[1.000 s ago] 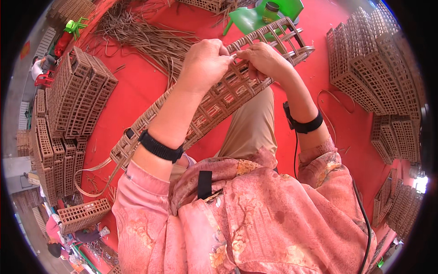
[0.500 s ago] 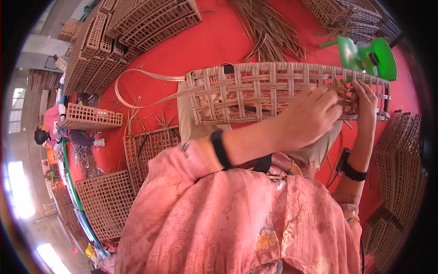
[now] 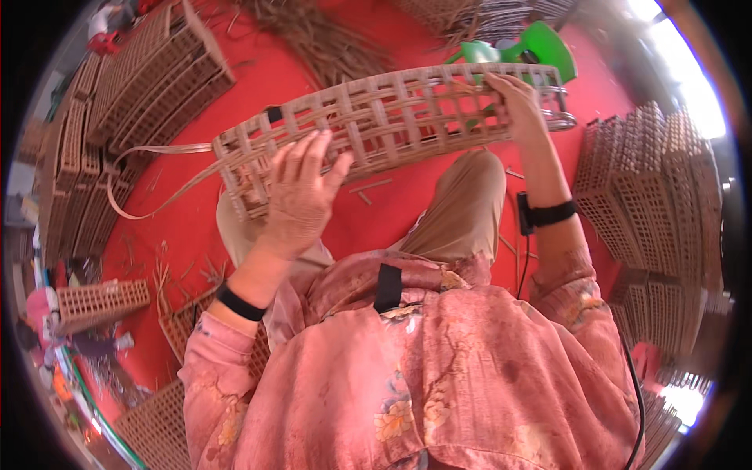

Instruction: Weaving thin wooden or bamboo strips to construct or reinforce a rectangular basket structure.

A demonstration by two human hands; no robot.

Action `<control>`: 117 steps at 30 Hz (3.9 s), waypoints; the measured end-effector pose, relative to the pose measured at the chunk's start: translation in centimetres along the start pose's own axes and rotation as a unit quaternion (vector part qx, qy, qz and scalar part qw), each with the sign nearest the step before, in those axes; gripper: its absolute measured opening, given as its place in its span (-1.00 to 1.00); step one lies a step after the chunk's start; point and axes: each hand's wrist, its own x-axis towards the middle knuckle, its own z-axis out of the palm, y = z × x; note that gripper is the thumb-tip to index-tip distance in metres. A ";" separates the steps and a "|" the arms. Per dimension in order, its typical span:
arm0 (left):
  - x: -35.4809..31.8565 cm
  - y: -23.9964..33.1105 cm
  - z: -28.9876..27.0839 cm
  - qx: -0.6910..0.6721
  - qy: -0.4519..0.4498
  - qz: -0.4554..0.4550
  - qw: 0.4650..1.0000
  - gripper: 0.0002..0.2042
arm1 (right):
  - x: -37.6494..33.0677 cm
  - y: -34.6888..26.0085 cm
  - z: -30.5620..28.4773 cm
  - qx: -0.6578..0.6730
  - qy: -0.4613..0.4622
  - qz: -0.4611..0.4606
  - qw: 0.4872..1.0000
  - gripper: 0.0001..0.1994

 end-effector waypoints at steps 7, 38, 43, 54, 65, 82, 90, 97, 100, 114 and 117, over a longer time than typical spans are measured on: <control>-2.3 -9.1 -1.2 0.034 -0.031 0.015 0.999 -0.70 | -5.5 -1.4 7.7 0.094 0.025 0.039 0.995 -0.81; -8.2 -14.3 -8.7 0.080 -0.108 -0.296 0.946 -0.61 | -15.5 -5.8 6.9 -0.136 0.096 -0.126 0.978 -0.83; 1.6 -5.6 -7.4 -0.365 0.048 -0.243 0.897 -0.80 | -18.2 -7.7 7.5 -0.027 -0.015 -0.149 0.988 -0.81; 8.3 -4.0 -6.5 -0.545 -0.147 -0.301 0.769 -0.82 | -16.4 -4.9 9.4 -0.047 -0.119 -0.072 0.989 -0.70; 8.1 -3.8 -3.5 -0.371 -0.231 -0.227 0.871 -0.82 | -13.7 -4.0 11.8 -0.394 -0.197 -0.113 0.890 -0.70; 10.8 3.7 -0.6 -0.593 -0.178 -0.139 0.773 -0.84 | -17.3 -5.7 4.6 -0.149 -0.041 -0.141 0.978 -0.86; 10.6 4.1 -1.0 -0.418 -0.127 -0.225 0.871 -0.88 | -14.9 -2.5 5.3 -0.459 -0.036 -0.146 0.876 -0.64; 11.8 5.2 0.8 -0.424 -0.127 -0.157 0.883 -0.88 | -14.5 -3.0 4.4 -0.358 -0.115 -0.036 0.926 -0.63; 11.7 5.1 1.4 -0.468 -0.152 -0.124 0.862 -0.87 | -14.5 -2.7 4.5 -0.303 -0.117 0.006 0.946 -0.65; 9.8 6.7 3.3 -0.431 0.019 -0.091 0.897 -0.90 | -14.5 -1.8 5.1 -0.248 0.000 -0.038 0.968 -0.78; 9.6 7.6 3.9 -0.444 0.083 -0.073 0.889 -0.89 | -14.3 -1.9 5.2 -0.250 0.007 -0.004 0.968 -0.79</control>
